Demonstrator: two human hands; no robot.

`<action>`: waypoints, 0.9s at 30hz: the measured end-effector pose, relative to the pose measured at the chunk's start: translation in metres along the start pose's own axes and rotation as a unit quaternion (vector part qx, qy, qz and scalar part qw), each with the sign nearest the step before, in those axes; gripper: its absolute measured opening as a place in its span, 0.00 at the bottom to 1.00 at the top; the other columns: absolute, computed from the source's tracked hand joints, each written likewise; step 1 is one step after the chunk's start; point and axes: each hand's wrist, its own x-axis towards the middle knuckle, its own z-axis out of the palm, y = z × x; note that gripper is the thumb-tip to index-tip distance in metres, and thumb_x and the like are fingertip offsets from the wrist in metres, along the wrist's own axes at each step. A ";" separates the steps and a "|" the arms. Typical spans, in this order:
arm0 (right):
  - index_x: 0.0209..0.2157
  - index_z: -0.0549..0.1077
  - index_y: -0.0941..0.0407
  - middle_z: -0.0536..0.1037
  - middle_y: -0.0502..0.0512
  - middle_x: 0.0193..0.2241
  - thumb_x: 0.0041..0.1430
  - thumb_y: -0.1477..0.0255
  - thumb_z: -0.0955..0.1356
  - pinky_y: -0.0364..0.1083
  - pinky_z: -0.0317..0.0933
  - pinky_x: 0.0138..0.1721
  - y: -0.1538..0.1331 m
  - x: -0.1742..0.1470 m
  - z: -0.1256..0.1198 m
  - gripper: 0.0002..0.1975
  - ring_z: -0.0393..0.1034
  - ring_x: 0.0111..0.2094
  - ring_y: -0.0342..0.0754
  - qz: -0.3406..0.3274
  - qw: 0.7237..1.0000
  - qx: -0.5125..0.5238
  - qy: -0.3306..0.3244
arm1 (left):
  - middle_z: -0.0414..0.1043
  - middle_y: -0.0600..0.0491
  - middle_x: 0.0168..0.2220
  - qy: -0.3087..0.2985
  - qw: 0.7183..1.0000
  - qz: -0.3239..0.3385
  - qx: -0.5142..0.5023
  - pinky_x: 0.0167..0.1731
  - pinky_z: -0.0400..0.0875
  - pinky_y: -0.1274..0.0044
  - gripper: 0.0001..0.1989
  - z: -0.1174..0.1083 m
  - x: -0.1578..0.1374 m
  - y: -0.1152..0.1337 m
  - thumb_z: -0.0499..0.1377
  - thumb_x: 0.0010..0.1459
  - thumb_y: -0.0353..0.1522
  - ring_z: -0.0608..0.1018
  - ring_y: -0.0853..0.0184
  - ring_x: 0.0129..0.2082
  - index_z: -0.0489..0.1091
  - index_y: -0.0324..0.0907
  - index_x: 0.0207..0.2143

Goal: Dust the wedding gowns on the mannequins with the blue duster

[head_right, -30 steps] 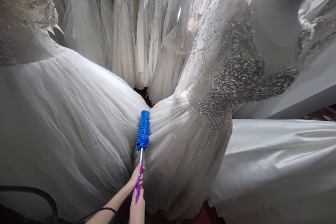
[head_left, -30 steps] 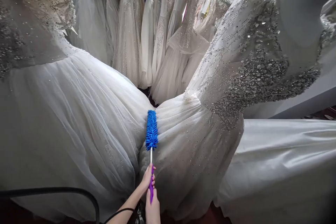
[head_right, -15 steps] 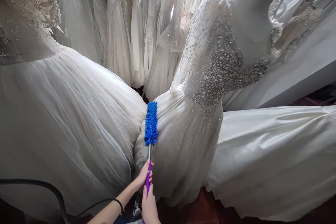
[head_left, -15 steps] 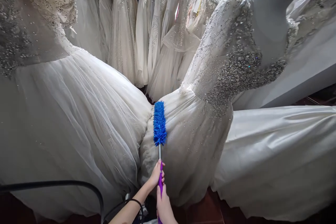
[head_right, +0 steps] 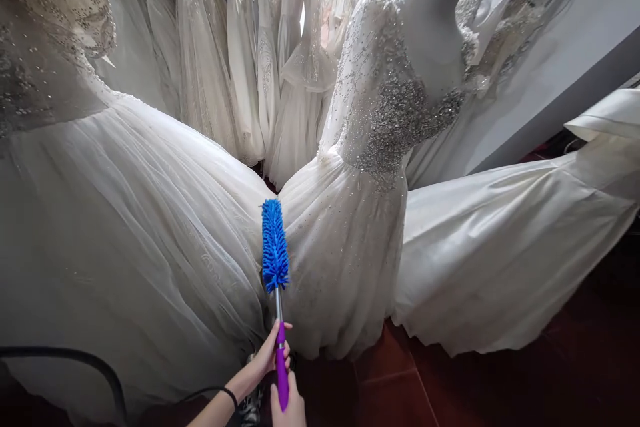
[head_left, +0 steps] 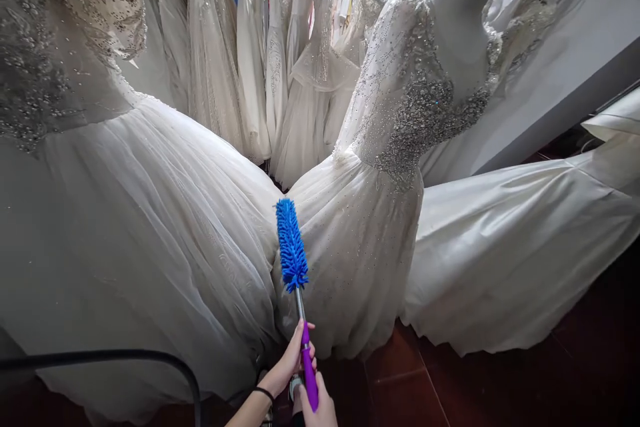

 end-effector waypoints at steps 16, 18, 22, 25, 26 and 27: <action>0.47 0.67 0.53 0.79 0.59 0.32 0.58 0.53 0.54 0.43 0.59 0.28 -0.032 0.081 -0.212 0.25 0.74 0.35 0.54 -0.046 0.955 -0.291 -0.013 | 0.73 0.50 0.36 -0.098 0.988 -0.020 -0.115 0.40 0.67 0.70 0.23 0.143 0.073 0.015 0.54 0.50 0.52 0.77 0.62 0.37 0.64 0.42 0.36; 0.43 0.69 0.53 0.79 0.58 0.32 0.58 0.55 0.54 0.43 0.59 0.29 -0.007 0.098 -0.225 0.23 0.74 0.35 0.53 -0.037 0.954 -0.286 -0.082 | 0.73 0.50 0.34 -0.058 0.984 -0.060 -0.156 0.38 0.67 0.73 0.22 0.140 0.096 -0.022 0.55 0.50 0.51 0.77 0.63 0.35 0.64 0.41 0.34; 0.35 0.71 0.53 0.78 0.55 0.30 0.57 0.56 0.57 0.43 0.59 0.31 0.030 0.107 -0.244 0.19 0.73 0.33 0.50 -0.039 0.945 -0.274 -0.172 | 0.73 0.50 0.34 -0.002 0.969 -0.089 -0.230 0.36 0.68 0.74 0.20 0.136 0.108 -0.082 0.56 0.50 0.50 0.77 0.65 0.33 0.64 0.40 0.29; 0.32 0.72 0.54 0.78 0.54 0.30 0.55 0.54 0.59 0.42 0.59 0.32 0.045 0.101 -0.257 0.20 0.71 0.33 0.49 -0.055 0.943 -0.264 -0.198 | 0.73 0.49 0.34 0.041 0.978 -0.113 -0.173 0.33 0.69 0.74 0.22 0.130 0.092 -0.100 0.57 0.48 0.51 0.77 0.65 0.32 0.66 0.41 0.30; 0.33 0.72 0.54 0.78 0.54 0.31 0.54 0.53 0.59 0.43 0.59 0.34 0.051 0.097 -0.262 0.21 0.71 0.34 0.50 -0.058 0.943 -0.258 -0.201 | 0.74 0.50 0.33 0.069 0.983 -0.116 -0.125 0.31 0.70 0.74 0.22 0.126 0.081 -0.103 0.56 0.48 0.51 0.77 0.64 0.32 0.67 0.41 0.31; 0.34 0.73 0.54 0.78 0.55 0.32 0.53 0.52 0.59 0.43 0.60 0.35 0.056 0.094 -0.267 0.22 0.71 0.35 0.50 -0.054 0.945 -0.252 -0.201 | 0.74 0.50 0.33 0.106 0.985 -0.111 -0.076 0.30 0.70 0.73 0.22 0.122 0.069 -0.105 0.56 0.48 0.51 0.77 0.63 0.32 0.68 0.42 0.32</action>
